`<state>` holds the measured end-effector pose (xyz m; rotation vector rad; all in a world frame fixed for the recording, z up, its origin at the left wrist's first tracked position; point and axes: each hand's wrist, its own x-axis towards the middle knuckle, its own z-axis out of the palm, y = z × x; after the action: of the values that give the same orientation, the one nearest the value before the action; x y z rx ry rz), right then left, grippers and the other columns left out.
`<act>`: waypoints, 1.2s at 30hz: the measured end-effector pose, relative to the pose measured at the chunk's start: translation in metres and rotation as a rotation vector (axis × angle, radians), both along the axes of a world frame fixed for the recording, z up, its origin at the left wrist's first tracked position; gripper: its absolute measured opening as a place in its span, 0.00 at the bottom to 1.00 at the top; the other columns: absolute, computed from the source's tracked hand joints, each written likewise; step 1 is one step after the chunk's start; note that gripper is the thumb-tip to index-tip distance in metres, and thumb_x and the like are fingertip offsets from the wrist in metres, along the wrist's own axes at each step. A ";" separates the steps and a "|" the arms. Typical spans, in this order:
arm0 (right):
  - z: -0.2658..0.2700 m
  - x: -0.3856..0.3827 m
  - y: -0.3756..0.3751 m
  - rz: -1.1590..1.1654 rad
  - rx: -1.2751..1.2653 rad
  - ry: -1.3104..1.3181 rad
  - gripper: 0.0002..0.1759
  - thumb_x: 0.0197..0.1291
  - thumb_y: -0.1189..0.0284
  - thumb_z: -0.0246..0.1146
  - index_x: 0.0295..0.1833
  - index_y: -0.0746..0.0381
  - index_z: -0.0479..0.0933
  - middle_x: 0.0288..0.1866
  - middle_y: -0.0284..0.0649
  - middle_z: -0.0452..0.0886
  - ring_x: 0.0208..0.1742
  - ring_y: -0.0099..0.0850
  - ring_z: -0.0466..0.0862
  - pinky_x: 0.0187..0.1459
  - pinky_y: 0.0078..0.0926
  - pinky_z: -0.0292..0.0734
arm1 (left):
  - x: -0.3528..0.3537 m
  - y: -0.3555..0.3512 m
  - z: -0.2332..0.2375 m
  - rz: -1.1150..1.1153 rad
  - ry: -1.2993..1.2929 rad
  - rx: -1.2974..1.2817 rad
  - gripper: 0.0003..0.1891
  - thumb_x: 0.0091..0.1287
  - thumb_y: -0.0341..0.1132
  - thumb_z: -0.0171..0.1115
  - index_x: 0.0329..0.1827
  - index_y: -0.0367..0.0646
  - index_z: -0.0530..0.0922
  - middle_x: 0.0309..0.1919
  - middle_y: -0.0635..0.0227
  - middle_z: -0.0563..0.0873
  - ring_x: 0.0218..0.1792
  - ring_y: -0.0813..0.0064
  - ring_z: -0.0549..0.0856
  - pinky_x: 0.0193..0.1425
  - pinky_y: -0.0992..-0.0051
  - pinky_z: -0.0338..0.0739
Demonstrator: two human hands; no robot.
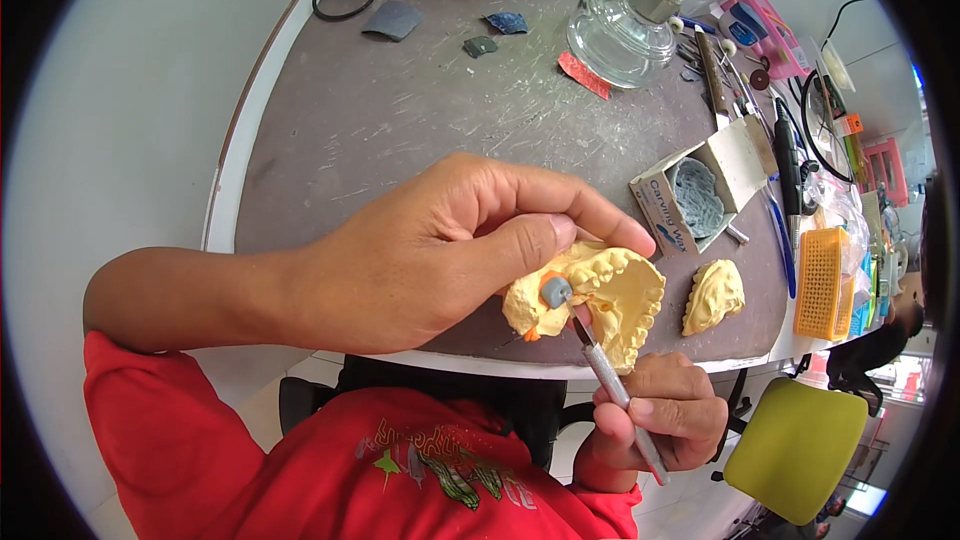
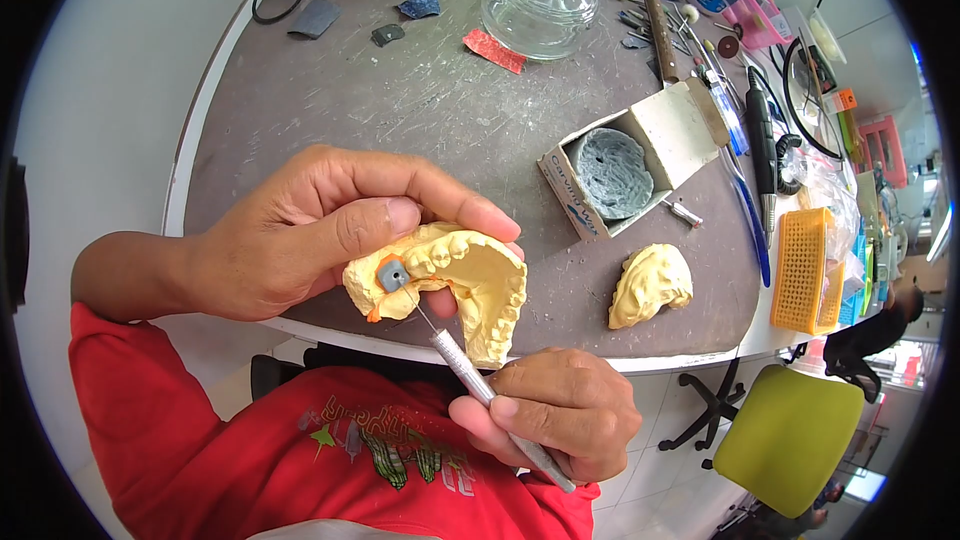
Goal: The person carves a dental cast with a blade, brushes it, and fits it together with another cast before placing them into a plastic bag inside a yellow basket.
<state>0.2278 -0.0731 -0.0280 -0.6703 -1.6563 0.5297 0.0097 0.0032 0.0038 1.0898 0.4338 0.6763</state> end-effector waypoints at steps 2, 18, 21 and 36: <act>-0.001 0.000 0.000 -0.023 -0.010 0.009 0.22 0.39 0.81 0.81 0.39 0.64 0.77 0.25 0.40 0.81 0.22 0.28 0.82 0.21 0.22 0.75 | 0.001 0.000 -0.002 0.006 -0.008 0.007 0.23 0.79 0.40 0.45 0.64 0.28 0.71 0.56 0.56 0.82 0.49 0.79 0.84 0.54 0.78 0.81; -0.001 0.000 -0.001 -0.023 -0.007 0.006 0.21 0.40 0.80 0.81 0.38 0.63 0.77 0.25 0.40 0.82 0.21 0.28 0.82 0.21 0.21 0.76 | 0.000 0.000 -0.002 0.006 -0.004 0.006 0.23 0.79 0.40 0.45 0.64 0.27 0.71 0.56 0.55 0.82 0.51 0.77 0.84 0.55 0.76 0.81; -0.001 0.000 -0.001 -0.025 -0.016 0.010 0.21 0.40 0.80 0.81 0.38 0.63 0.77 0.25 0.40 0.82 0.21 0.28 0.82 0.21 0.22 0.76 | 0.001 -0.001 -0.002 0.006 -0.001 0.009 0.23 0.79 0.40 0.45 0.64 0.27 0.71 0.56 0.55 0.82 0.51 0.76 0.84 0.55 0.76 0.81; 0.000 -0.001 -0.002 -0.031 -0.013 -0.004 0.21 0.40 0.81 0.81 0.38 0.63 0.76 0.24 0.40 0.81 0.22 0.28 0.82 0.21 0.22 0.76 | 0.000 -0.001 -0.002 0.004 -0.017 0.011 0.22 0.80 0.39 0.44 0.64 0.27 0.71 0.56 0.55 0.82 0.52 0.76 0.84 0.56 0.76 0.80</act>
<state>0.2271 -0.0746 -0.0285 -0.7058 -1.6448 0.5169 0.0099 0.0026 0.0015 1.0933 0.4184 0.6916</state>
